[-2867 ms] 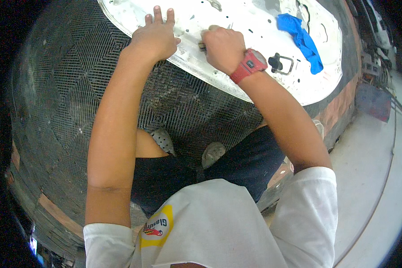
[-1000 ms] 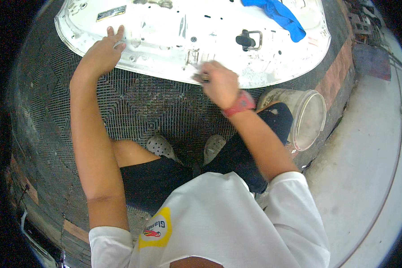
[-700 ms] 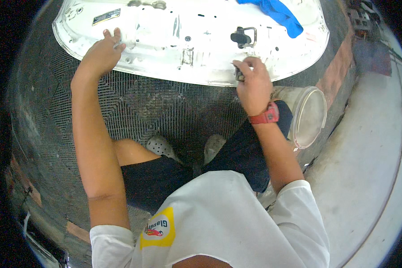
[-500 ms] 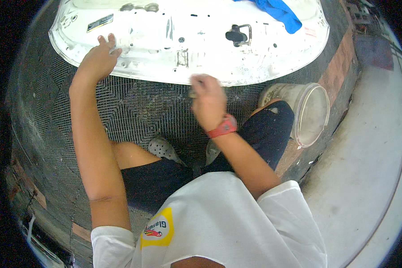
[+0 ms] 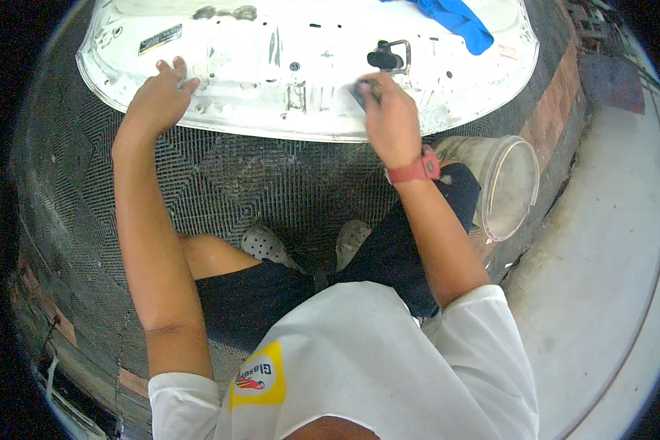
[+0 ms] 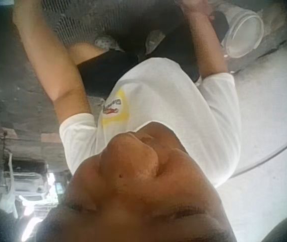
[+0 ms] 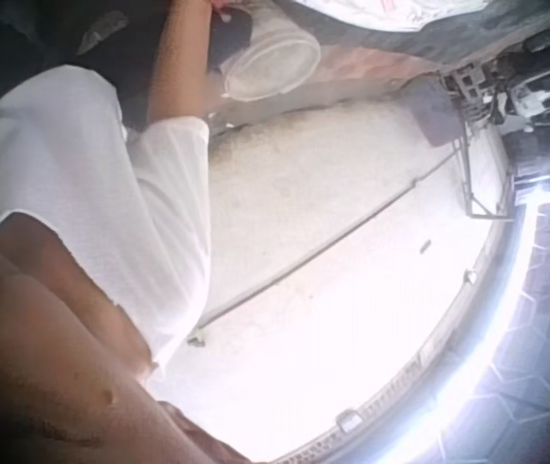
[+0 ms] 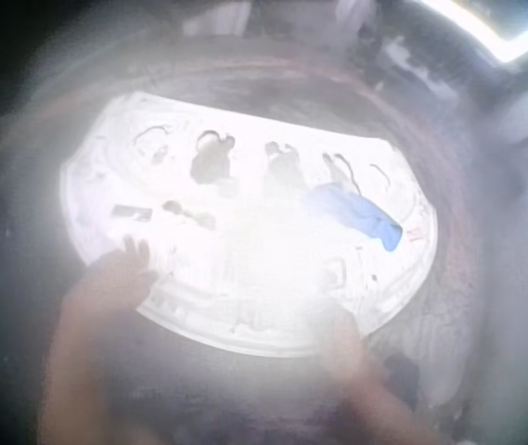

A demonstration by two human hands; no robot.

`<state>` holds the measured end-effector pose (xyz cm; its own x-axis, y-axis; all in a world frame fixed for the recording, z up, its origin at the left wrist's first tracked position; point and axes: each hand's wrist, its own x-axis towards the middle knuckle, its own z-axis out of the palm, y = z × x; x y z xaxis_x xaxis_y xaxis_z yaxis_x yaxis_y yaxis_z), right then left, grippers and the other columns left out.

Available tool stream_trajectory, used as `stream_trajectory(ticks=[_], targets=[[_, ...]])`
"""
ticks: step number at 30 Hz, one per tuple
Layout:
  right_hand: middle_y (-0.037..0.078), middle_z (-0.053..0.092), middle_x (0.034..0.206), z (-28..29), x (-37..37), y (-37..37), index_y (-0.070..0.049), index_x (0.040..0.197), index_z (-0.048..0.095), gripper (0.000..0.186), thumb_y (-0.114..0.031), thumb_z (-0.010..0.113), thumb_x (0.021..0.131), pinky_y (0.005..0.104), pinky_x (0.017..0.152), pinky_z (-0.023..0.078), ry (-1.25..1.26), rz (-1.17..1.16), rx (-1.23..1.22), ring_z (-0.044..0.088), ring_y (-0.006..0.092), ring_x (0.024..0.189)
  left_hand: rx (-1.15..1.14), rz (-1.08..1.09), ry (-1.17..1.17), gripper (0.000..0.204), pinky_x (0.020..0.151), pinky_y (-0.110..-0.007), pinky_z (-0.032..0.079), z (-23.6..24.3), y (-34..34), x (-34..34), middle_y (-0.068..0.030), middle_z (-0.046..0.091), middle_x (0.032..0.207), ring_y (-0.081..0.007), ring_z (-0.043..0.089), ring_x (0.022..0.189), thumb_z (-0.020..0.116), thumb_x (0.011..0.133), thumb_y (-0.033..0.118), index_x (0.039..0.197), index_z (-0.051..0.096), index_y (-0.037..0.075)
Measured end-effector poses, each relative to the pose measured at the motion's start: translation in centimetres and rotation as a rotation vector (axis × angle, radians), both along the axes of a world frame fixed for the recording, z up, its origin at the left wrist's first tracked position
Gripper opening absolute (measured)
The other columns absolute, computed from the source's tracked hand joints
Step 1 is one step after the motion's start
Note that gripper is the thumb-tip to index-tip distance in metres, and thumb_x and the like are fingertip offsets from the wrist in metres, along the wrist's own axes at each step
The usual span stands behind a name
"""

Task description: The person kneels on the floor and uses a sanding block to sand the surface of a white car part, likely a bumper, repeatedly across different areas.

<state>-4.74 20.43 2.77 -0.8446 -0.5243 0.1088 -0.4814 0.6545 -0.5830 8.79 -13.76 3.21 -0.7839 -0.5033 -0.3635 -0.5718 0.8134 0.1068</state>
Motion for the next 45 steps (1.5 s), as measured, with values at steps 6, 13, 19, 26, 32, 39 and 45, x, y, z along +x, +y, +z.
stream_trajectory(ticks=[6,13,19,26,32,39,45], targets=[[0.019,0.075,0.097,-3.3,0.8,-2.2,-0.007,0.101,0.066,0.022,-0.006,0.08,0.084,0.0525,0.078,0.057,0.116,0.057,0.078,0.073,0.0451,0.091,-0.021,-0.023,0.025,0.065,0.12,-0.053,0.05,-0.2,0.0,0.0,-0.0316,0.052,0.162,-0.0425,0.06,0.145,0.055,0.112,0.036,0.165,0.047,-0.002],[0.021,0.073,0.094,-3.7,1.3,-2.5,-0.002,0.099,0.065,0.023,0.0,0.079,0.08,0.0488,0.075,0.057,0.1,0.065,0.038,0.072,0.0454,0.088,-0.034,-0.007,0.05,0.062,0.119,-0.052,0.051,-0.3,0.0,-0.2,-0.0316,0.056,0.159,-0.0424,0.061,0.144,0.055,0.112,0.036,0.162,0.051,-0.001],[0.021,0.071,0.095,-2.9,1.9,-2.5,-0.002,0.097,0.069,0.02,0.0,0.081,0.082,0.0467,0.076,0.056,0.057,0.172,0.142,0.071,0.0438,0.088,-0.08,-0.03,0.12,0.058,0.115,-0.053,0.053,-1.2,-0.3,0.2,-0.0315,0.061,0.153,-0.0425,0.064,0.14,0.056,0.111,0.036,0.154,0.059,-0.002],[0.019,0.065,0.086,-5.0,3.1,-2.6,0.0,0.092,0.068,0.026,-0.011,0.091,0.086,0.0449,0.072,0.053,0.124,0.115,-0.02,0.065,0.0382,0.078,-0.066,-0.018,0.121,0.057,0.115,-0.053,0.054,-1.2,-0.3,-0.1,-0.0319,0.063,0.151,-0.0424,0.067,0.137,0.058,0.111,0.037,0.151,0.062,-0.003],[0.017,0.064,0.079,-4.3,2.0,-4.7,0.0,0.085,0.064,0.034,-0.016,0.094,0.085,0.0462,0.069,0.053,0.197,0.047,-0.127,0.067,0.0372,0.072,-0.013,-0.011,0.067,0.062,0.116,-0.053,0.053,-0.8,0.2,-0.1,-0.0328,0.053,0.161,-0.0419,0.063,0.142,0.057,0.111,0.036,0.16,0.053,-0.001],[0.015,0.061,0.08,-2.9,1.7,-5.4,0.0,0.083,0.061,0.035,-0.016,0.091,0.089,0.0416,0.067,0.05,0.1,-0.014,-0.078,0.057,0.0336,0.07,-0.029,-0.033,-0.007,0.073,0.123,-0.052,0.046,-0.9,-0.5,0.4,-0.0381,0.033,0.171,-0.0499,0.055,0.146,0.053,0.113,0.044,0.17,0.038,0.002],[0.019,0.066,0.083,-4.7,3.3,-3.7,0.0,0.087,0.064,0.03,-0.014,0.09,0.086,0.0469,0.071,0.052,0.118,0.111,0.035,0.062,0.0392,0.074,-0.058,-0.01,0.038,0.07,0.12,-0.053,0.05,-0.7,0.5,0.4,-0.0328,0.036,0.172,-0.0433,0.059,0.147,0.055,0.112,0.037,0.17,0.039,0.001]])
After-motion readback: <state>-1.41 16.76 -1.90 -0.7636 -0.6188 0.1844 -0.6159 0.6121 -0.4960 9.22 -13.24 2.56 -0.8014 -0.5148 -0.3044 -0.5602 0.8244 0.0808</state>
